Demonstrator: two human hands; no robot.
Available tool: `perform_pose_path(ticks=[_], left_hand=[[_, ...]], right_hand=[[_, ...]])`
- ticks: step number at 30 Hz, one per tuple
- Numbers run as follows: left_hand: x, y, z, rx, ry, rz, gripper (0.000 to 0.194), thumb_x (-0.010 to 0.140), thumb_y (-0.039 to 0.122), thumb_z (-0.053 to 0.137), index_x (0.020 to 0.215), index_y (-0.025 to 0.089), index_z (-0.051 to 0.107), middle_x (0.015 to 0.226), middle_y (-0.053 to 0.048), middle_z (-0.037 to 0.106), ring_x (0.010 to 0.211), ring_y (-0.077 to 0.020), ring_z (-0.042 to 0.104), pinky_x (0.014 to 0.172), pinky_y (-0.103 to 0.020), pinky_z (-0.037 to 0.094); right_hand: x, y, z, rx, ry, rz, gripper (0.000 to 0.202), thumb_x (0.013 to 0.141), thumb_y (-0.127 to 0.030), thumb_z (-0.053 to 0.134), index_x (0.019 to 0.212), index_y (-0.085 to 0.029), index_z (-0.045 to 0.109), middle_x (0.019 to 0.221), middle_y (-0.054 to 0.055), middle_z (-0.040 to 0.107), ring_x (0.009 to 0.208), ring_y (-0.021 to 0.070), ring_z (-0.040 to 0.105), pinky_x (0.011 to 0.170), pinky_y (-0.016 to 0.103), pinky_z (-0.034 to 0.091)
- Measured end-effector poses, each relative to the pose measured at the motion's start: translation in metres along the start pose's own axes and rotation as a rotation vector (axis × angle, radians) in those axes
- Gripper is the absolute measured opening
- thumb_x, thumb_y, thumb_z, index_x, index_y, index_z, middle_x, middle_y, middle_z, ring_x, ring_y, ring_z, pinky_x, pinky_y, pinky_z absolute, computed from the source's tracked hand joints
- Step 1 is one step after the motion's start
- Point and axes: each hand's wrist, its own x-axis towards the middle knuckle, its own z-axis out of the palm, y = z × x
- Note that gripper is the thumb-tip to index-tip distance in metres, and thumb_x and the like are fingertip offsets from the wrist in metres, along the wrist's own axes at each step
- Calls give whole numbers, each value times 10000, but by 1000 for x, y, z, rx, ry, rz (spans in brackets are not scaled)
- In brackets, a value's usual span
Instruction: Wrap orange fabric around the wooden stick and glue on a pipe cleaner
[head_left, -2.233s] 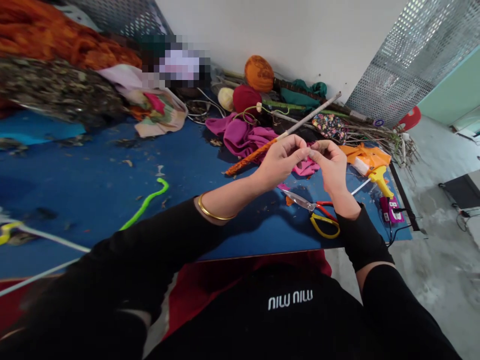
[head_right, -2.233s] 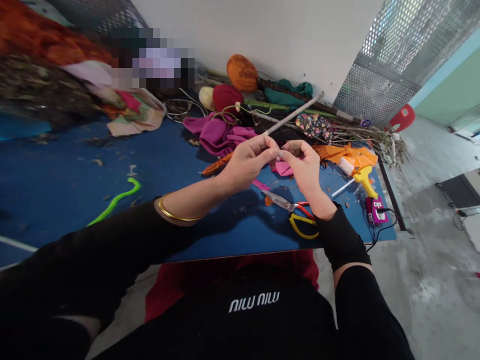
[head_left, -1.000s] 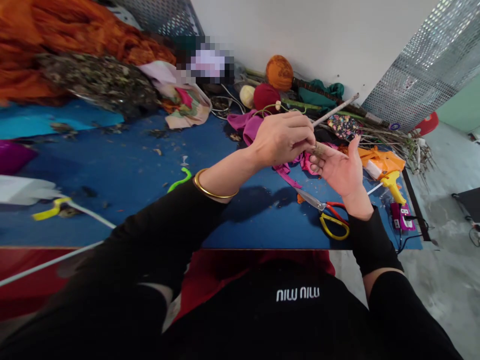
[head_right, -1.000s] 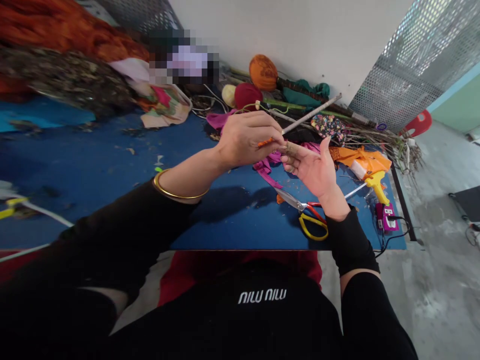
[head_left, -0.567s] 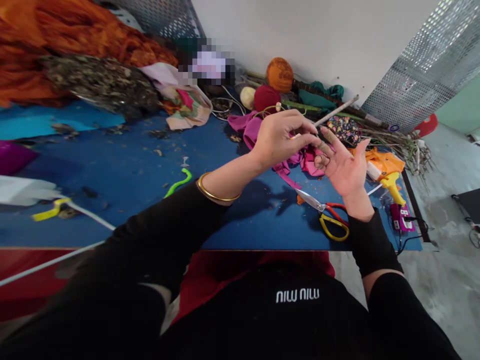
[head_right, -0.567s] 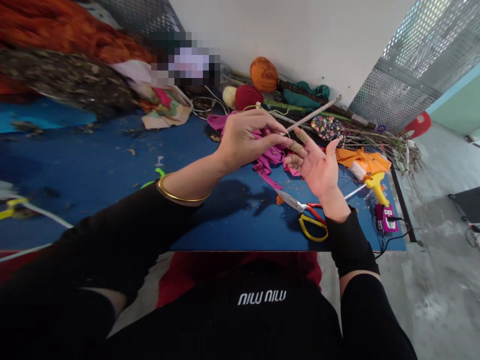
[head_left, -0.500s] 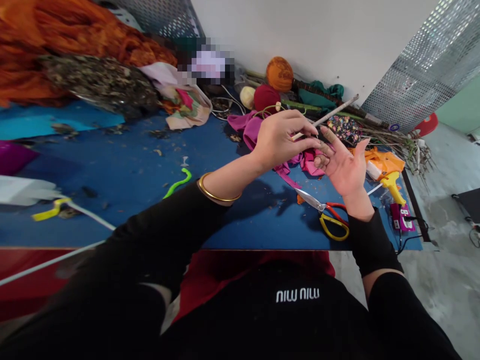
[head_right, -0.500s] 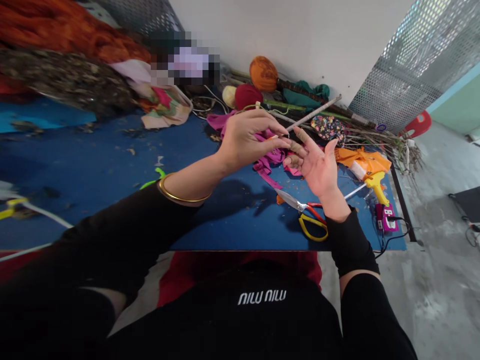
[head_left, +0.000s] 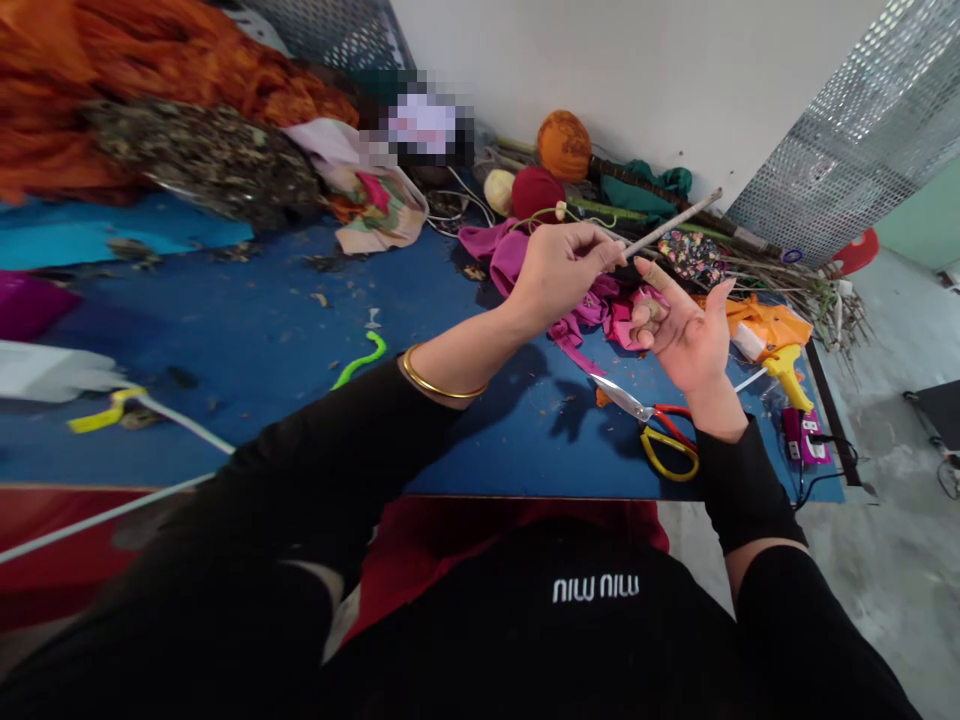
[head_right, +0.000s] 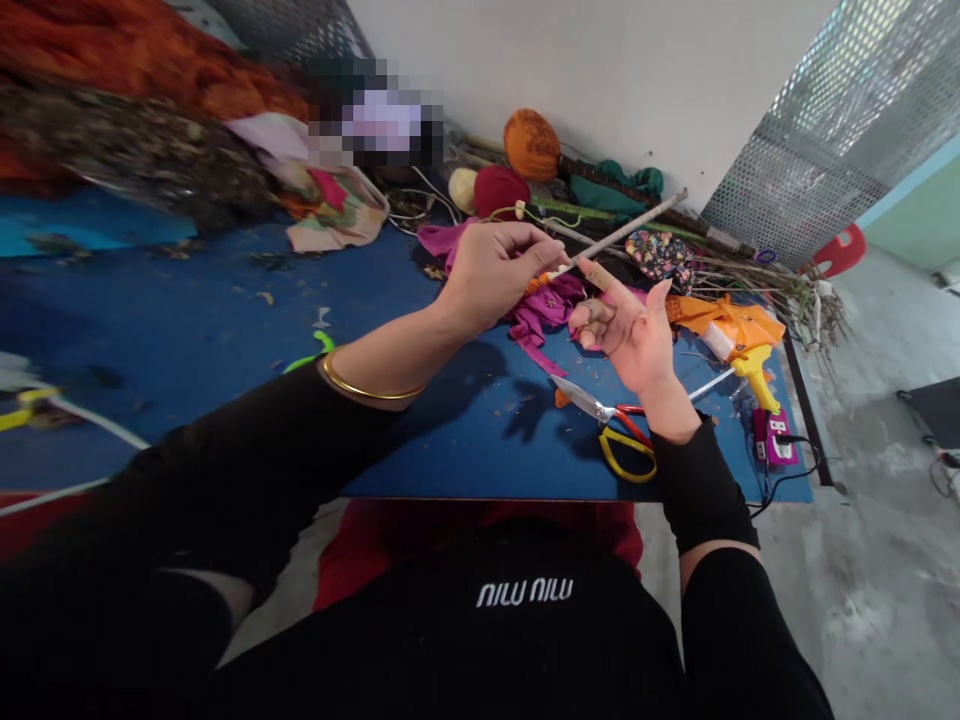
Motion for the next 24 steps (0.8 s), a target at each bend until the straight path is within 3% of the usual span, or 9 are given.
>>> perform_pose_path(ticks=[3,6,13,18,24], left_hand=[[-2,4,2,-127,-94,-100,131,921,181,767,807,160,828,792,-41,795,734,-137,705,747,-257,563],[-4,7,3,-226,-105,-233,127,895,166,817,771,149,838,737,-47,784,652,-117,683,692,-243,559],[-3,3,3,-430,-91,-483,149,818,206,930,721,159,826,680,-35,759,574,-100,649,628,-234,552],[-3,-2,6,-489,-101,-477,132,842,192,899,738,159,823,727,-50,783,607,-107,677,687,-248,590],[-5,0,7,-365,-63,-349,88,858,147,807,773,143,827,724,-44,778,629,-119,694,701,-250,585]], right_hand=[[-1,-1,0,19,-11,31,1151,915,-965,61,1551,-177,608,688,4,691,527,153,557,642,323,557],[0,5,0,-20,3,23,1145,916,-972,108,1569,-164,591,691,11,676,561,167,573,636,327,543],[-1,28,-8,-202,-53,-173,812,978,-886,346,1500,-339,642,838,-2,734,716,175,647,748,350,546],[-4,27,-9,-323,-100,-294,748,974,-847,449,1502,-353,638,863,-11,738,678,166,609,723,354,523],[-6,28,-7,-374,-107,-299,751,981,-816,499,1556,-341,595,898,10,738,759,191,635,777,374,543]])
